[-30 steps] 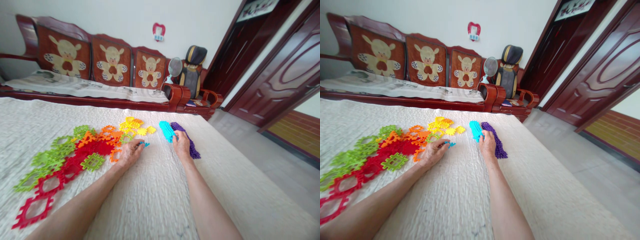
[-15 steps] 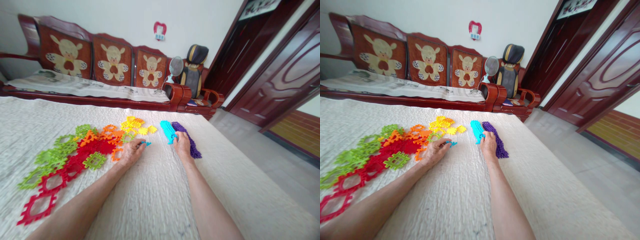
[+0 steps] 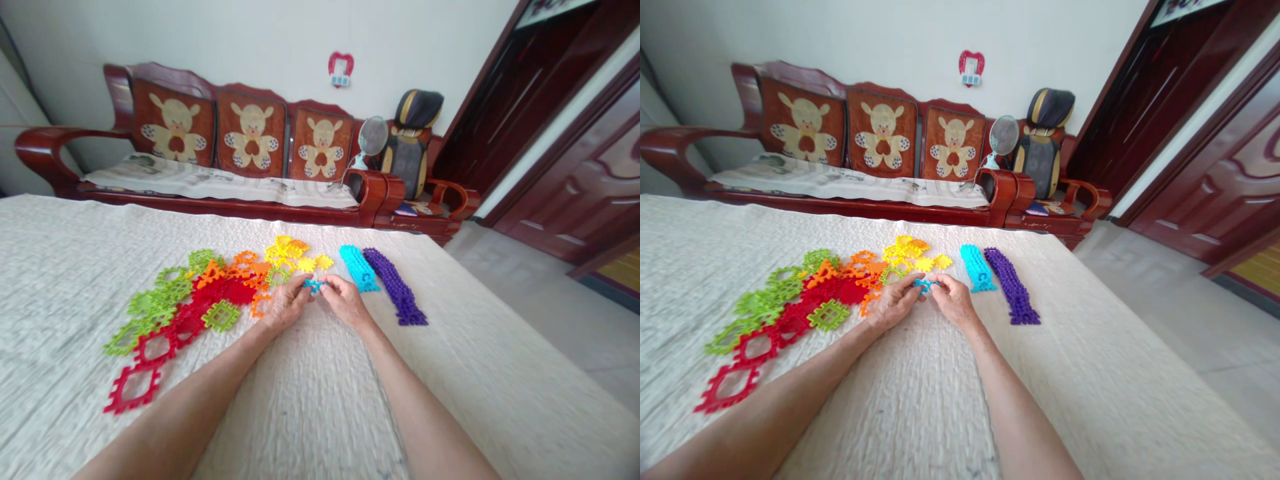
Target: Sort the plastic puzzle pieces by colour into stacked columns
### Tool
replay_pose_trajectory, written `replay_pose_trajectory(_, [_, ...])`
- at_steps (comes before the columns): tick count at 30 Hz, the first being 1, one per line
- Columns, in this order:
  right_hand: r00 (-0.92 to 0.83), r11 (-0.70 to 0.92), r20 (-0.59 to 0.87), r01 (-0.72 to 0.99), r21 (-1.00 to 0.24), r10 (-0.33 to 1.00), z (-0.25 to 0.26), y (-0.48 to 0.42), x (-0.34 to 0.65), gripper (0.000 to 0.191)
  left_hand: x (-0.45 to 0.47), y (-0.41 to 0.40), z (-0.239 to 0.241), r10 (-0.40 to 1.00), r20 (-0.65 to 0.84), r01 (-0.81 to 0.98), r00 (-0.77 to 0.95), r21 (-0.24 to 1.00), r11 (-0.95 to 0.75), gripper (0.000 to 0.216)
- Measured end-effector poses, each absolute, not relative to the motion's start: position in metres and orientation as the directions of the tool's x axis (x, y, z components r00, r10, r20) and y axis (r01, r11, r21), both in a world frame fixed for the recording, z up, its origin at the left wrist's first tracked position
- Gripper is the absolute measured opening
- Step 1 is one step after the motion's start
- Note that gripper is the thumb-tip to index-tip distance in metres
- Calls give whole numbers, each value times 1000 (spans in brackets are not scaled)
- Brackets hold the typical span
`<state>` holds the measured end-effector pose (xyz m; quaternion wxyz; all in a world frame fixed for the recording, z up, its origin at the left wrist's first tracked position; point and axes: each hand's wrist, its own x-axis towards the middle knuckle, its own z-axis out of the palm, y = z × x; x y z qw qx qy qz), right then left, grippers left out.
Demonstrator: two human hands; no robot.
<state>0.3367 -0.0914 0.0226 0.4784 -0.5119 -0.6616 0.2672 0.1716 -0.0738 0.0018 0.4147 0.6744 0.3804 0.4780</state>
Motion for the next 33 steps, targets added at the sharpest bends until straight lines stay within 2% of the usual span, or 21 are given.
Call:
replay_pose_trajectory(3, [46,344,402,436,-832,914,25,-91,338,23,171,-73,2,917,333,137,219,920,-366,45])
replay_pose_trajectory(6, [123,380,528,561,-735,840,26,-92,340,19,171,-73,6,932,338,183,127,916,-357,39])
replay_pose_trajectory(9, [57,434,659,709,-555,750,28,-96,338,16,170,-74,9,936,350,284,44,894,-348,31])
replay_pose_trajectory(11, [-21,474,707,755,-452,707,30,-99,335,17,170,-74,9,934,352,350,54,870,-348,28])
replay_pose_trajectory(13, [-92,521,722,755,-398,686,32,-102,330,17,170,-74,8,935,338,344,107,870,-354,31])
replay_pose_trajectory(20, [-206,613,706,688,-388,677,33,-106,322,16,166,-74,16,933,278,105,229,946,-307,32])
replay_pose_trajectory(26, [-274,638,659,655,-405,700,27,-106,320,25,169,-74,18,954,224,103,197,963,-247,24])
replay_pose_trajectory(29, [-287,645,647,638,-420,706,26,-106,319,25,170,-73,17,966,147,49,212,986,-161,24])
replay_pose_trajectory(33, [-266,643,654,625,-443,709,26,-105,318,21,169,-72,18,958,159,-12,240,987,-161,18])
